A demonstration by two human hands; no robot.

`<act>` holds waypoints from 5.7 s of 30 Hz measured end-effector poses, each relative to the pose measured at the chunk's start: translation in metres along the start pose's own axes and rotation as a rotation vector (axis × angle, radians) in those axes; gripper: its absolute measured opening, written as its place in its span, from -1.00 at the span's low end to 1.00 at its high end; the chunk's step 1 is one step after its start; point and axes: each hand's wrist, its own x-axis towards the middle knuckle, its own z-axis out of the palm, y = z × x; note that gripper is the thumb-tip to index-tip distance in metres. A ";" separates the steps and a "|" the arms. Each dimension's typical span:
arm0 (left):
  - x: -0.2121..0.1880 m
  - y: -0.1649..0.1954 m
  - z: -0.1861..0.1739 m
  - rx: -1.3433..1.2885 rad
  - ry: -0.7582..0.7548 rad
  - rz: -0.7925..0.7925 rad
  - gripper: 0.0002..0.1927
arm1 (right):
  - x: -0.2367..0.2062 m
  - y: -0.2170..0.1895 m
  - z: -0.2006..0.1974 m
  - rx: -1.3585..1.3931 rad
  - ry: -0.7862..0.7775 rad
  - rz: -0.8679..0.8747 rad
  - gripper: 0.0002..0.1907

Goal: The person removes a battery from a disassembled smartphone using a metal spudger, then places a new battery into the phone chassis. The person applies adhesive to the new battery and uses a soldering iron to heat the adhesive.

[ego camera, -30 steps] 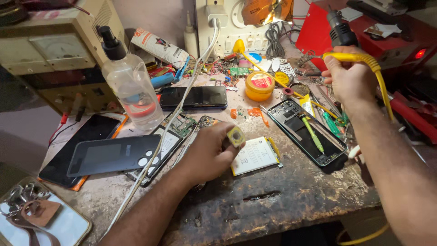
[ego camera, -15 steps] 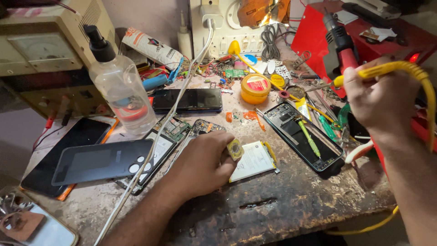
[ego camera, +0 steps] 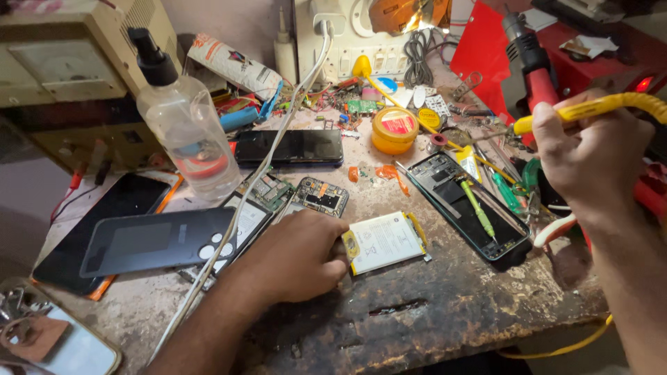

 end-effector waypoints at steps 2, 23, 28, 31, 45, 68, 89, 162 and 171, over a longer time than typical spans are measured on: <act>0.001 -0.002 0.001 -0.021 -0.027 -0.020 -0.77 | -0.002 0.009 0.001 -0.041 -0.018 0.015 -0.71; -0.023 -0.008 0.006 -0.422 -0.011 0.015 -0.73 | -0.135 -0.065 -0.021 1.352 -0.058 0.501 -0.60; -0.053 0.027 0.026 -0.689 0.170 -0.090 -0.80 | -0.123 -0.153 -0.039 0.819 -0.222 0.299 -0.74; -0.065 0.037 0.034 -0.829 0.219 -0.112 -0.82 | -0.114 -0.183 -0.039 0.928 -0.287 0.344 -0.83; -0.076 0.037 0.064 -0.760 0.476 -0.217 -0.51 | -0.124 -0.187 -0.025 0.974 -0.382 0.217 -0.68; -0.082 0.041 0.061 -0.413 0.544 -0.033 -0.72 | -0.124 -0.199 -0.017 0.864 -0.385 0.171 -0.73; -0.070 0.041 0.066 -0.012 0.524 -0.053 -0.80 | -0.121 -0.157 -0.039 0.749 -0.390 0.303 -0.50; -0.045 0.038 0.040 0.244 0.209 0.027 -0.83 | -0.067 -0.090 0.046 1.032 -0.099 0.120 -0.43; -0.046 0.038 0.039 0.240 0.202 0.027 -0.83 | -0.066 -0.083 0.048 0.897 -0.095 0.120 -0.40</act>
